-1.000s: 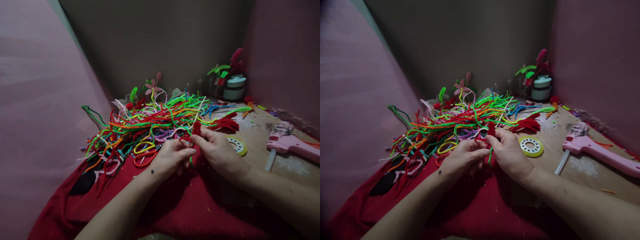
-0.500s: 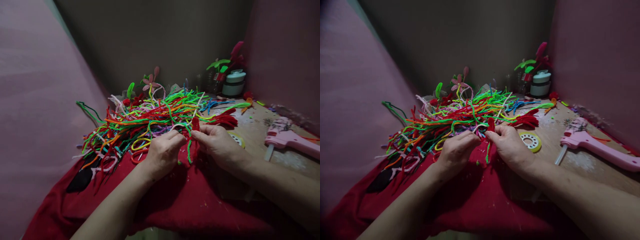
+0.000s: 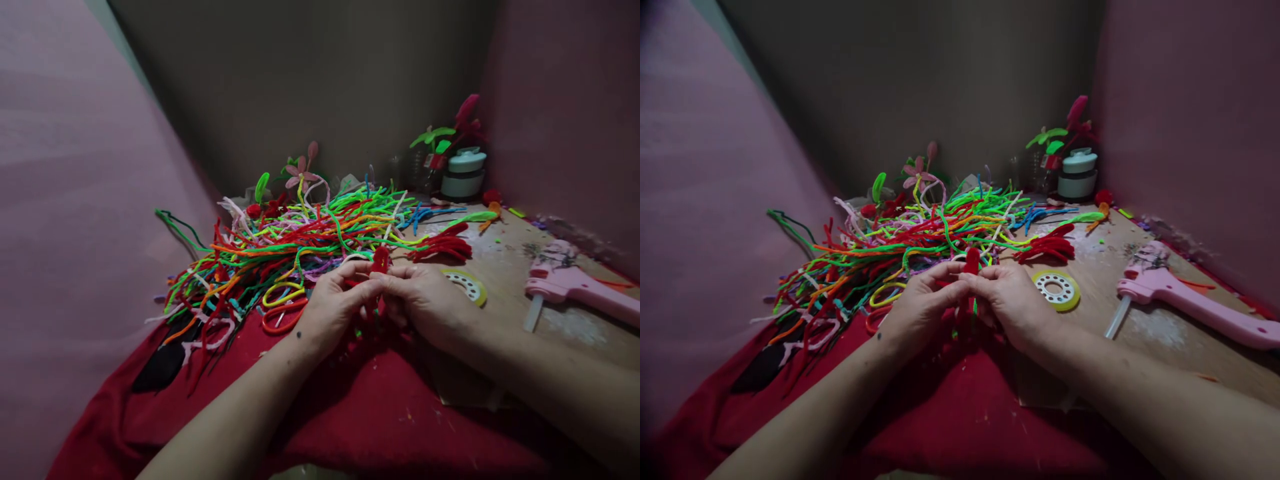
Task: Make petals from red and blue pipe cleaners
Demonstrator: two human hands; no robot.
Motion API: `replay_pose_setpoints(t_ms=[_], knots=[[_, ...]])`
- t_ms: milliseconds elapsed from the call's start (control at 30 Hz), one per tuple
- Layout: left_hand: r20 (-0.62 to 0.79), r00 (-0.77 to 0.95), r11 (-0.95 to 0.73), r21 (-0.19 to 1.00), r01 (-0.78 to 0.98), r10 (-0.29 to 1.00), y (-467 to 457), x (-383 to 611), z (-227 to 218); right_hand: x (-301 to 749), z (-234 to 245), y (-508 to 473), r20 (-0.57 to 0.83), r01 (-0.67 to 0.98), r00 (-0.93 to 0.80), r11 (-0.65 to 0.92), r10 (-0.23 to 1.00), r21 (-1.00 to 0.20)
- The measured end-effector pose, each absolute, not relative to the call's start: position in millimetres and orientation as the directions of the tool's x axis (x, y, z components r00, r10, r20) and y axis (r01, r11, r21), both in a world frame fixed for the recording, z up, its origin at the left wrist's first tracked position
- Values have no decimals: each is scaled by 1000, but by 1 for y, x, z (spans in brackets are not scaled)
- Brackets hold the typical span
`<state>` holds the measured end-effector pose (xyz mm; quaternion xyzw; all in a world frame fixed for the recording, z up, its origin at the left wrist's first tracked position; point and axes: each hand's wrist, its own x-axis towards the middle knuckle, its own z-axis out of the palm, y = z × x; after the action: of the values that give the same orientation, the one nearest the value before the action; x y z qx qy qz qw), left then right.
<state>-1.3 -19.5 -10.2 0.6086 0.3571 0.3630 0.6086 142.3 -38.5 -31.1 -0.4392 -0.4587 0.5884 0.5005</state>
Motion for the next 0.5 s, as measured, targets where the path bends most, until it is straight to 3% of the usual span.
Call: replay_pose_setpoints(t_ms=[100, 167, 300, 400, 500], knots=[[48, 427, -60, 998, 15, 903, -19, -1, -11, 142, -31, -40, -28, -257, -183, -75, 983, -963], [54, 390, -67, 998, 20, 919, -19, -2, -10, 142, -28, -41, -26, -213, -195, -68, 980, -975], [6, 333, -28, 998, 61, 943, -19, -3, -7, 144, -20, -43, 29, 34, -14, 30, 999, -999], [-13, 309, -19, 995, 101, 951, -20, -4, -2, 146, -17, -43, 123, 60, 83, 119, 989, -991], [-62, 340, 24, 993, 115, 938, -19, -6, 0, 147, -15, -41, 183, 70, 73, 178, 980, -981]])
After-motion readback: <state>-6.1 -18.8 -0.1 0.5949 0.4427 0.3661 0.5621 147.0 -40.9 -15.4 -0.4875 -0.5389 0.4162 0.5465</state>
